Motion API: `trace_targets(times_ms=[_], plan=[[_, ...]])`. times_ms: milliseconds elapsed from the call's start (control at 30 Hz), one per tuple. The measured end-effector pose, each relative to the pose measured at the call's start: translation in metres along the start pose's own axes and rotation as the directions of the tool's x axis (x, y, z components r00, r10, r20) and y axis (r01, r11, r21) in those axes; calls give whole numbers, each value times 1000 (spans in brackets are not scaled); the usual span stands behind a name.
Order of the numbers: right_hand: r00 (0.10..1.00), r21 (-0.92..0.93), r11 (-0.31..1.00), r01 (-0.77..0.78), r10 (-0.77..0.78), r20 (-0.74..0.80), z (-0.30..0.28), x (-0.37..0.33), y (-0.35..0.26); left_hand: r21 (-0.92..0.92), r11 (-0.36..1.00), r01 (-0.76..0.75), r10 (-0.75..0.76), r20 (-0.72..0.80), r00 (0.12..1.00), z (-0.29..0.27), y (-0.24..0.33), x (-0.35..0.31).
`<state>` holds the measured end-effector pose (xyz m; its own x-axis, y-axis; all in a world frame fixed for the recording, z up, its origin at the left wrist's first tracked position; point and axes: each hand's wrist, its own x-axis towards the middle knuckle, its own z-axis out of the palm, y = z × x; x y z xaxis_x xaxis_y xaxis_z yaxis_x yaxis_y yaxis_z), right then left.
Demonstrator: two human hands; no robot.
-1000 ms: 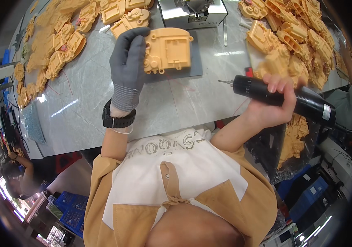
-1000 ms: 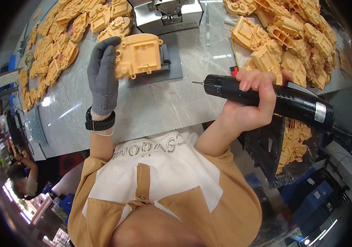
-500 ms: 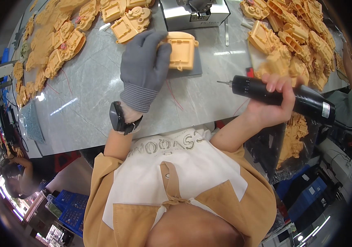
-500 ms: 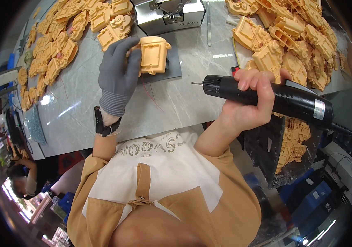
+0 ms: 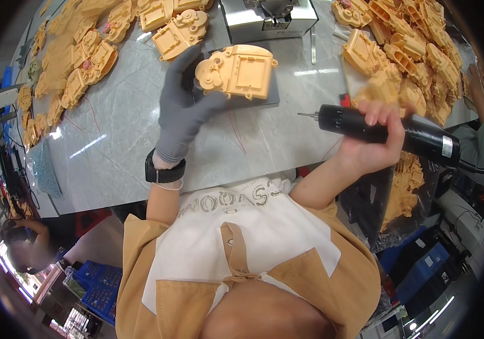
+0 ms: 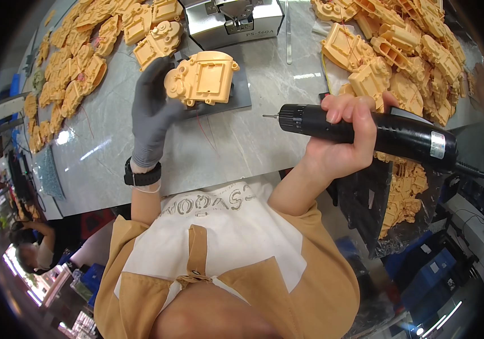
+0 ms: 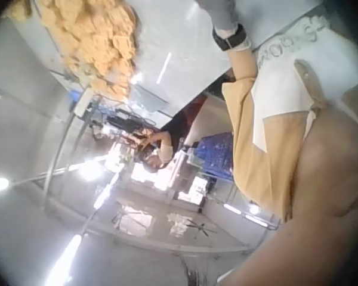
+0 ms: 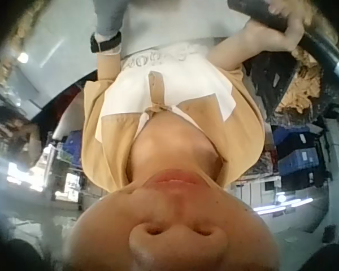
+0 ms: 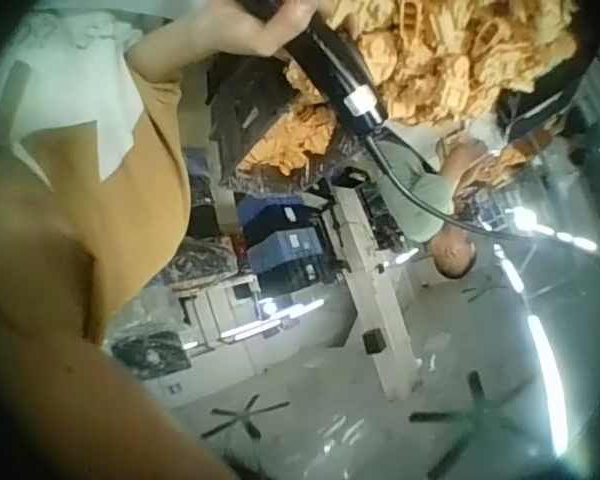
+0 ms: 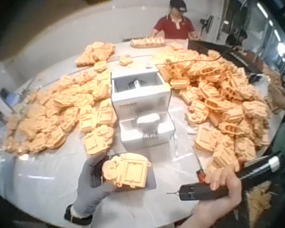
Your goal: The person uses a handheld rotary tool to drill holes into small yellow plastic components on a workbench. They repeatedly pick up parts, position them on a gray fixture, drill, and place them back among other parts. The process is repeated for multiple units throughout the clip.
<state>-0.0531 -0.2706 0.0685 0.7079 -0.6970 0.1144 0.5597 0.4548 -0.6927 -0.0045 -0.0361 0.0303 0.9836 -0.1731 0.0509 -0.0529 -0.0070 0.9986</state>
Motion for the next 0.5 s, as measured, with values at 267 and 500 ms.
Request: trace_targets(times_ms=[267, 500], plan=[[1000, -17, 1000, -4, 4, -1, -2, 1, 2, -480, 877, -20, -11, -61, 998, -14, 16, 2], [1000, -45, 999, -3, 3, -12, 0, 0, 3, -504, 863, 30, -98, -109, 989, -13, 27, -9]])
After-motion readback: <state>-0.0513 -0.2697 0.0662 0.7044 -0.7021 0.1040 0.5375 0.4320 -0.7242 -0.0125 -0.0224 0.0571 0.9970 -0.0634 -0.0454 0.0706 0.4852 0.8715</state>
